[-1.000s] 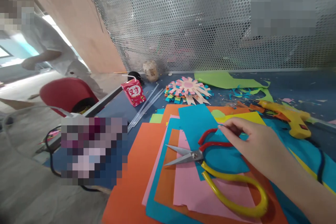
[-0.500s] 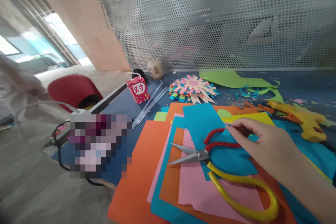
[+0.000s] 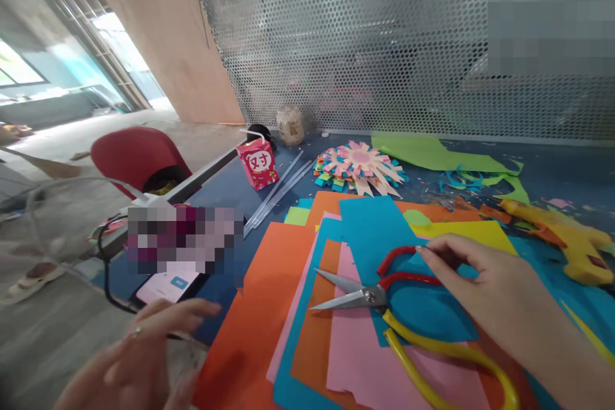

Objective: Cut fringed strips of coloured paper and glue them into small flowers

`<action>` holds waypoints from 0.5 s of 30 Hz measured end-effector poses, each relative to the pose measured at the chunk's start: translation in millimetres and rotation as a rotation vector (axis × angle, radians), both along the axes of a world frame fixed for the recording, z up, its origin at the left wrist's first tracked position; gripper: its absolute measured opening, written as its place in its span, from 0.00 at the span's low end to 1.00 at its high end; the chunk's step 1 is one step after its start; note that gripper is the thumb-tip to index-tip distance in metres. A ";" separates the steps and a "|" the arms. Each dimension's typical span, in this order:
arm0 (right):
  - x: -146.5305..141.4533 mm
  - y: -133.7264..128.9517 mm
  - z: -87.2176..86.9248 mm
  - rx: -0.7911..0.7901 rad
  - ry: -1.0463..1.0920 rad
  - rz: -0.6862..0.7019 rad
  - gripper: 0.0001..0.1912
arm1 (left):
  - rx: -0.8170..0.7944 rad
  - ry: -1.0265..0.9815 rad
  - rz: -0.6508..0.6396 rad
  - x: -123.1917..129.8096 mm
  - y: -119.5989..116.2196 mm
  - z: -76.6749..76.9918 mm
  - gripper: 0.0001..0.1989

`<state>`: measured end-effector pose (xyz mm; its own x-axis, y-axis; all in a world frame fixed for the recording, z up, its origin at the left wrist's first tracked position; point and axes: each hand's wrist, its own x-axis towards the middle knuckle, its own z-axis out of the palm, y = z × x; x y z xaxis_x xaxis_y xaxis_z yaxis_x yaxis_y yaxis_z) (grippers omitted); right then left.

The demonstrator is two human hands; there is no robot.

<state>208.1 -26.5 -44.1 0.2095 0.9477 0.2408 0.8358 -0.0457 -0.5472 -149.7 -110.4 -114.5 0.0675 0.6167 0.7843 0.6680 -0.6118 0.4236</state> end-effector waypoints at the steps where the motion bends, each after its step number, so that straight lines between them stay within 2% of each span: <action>1: -1.6 0.6 0.1 -0.002 0.006 -0.002 0.30 | 0.117 0.105 0.075 -9.8 6.9 5.6 0.37; 2: -1.9 1.1 -0.7 -0.003 0.007 -0.001 0.30 | 0.197 0.231 0.133 -20.1 11.9 9.5 0.37; 3: -0.8 1.6 -2.4 0.002 0.003 -0.001 0.31 | 0.211 0.366 0.169 -30.3 15.1 11.7 0.33; 5: 4.7 2.3 -8.0 0.022 -0.015 0.008 0.31 | 0.200 0.500 0.260 -47.8 17.3 12.0 0.21; 9: 17.9 3.2 -19.5 0.043 -0.058 0.024 0.28 | 0.181 0.533 0.257 -64.6 16.5 6.7 0.18; 15: 26.9 3.4 -26.4 0.054 -0.088 0.021 0.26 | 0.180 0.516 0.215 -64.0 19.4 5.7 0.17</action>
